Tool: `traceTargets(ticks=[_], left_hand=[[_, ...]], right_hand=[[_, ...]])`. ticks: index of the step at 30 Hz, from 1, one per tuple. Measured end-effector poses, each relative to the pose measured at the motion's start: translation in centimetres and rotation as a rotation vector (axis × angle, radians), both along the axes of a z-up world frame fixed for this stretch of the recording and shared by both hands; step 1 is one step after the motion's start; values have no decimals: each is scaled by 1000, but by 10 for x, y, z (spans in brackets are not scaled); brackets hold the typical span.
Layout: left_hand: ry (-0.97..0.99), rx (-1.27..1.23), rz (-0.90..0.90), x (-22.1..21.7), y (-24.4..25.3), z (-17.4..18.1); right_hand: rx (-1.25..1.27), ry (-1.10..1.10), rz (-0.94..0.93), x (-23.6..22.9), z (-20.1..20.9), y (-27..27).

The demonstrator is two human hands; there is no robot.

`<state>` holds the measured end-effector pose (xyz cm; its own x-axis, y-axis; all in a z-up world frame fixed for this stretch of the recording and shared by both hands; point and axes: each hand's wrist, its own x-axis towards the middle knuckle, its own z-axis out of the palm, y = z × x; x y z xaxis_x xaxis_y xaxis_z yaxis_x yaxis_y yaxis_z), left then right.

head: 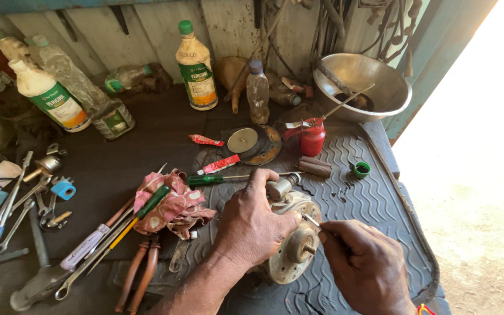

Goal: The person assembles a circular mechanical component on a workbench, inserting small metal pieces into holes and using a screwdriver to tighten them. The person also applies a substance from a small green cap to the component.

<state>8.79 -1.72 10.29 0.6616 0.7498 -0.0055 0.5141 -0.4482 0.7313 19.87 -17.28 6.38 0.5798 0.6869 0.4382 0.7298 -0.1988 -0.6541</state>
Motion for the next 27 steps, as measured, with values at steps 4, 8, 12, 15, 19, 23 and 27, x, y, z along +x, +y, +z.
traceTargets(ticks=[4, 8, 12, 15, 19, 23, 27], left_hand=[[5, 1, 0, 3, 3, 0], [19, -16, -2, 4, 3, 0], [11, -9, -7, 5, 4, -1], [2, 3, -9, 6, 4, -2], [-4, 9, -15, 6, 3, -2], [15, 17, -38, 9, 0, 0], [-3, 9, -61, 12, -3, 1]], right_hand=[[-23, 76, -66, 1, -2, -4], [17, -41, 0, 2, -3, -5], [-30, -1, -1, 2, -2, -4], [-23, 12, 22, 5, -2, -4], [-63, -264, 108, 17, 2, -6], [-157, -655, 292, 40, 8, -14], [-261, -667, 326, 42, 4, -12]])
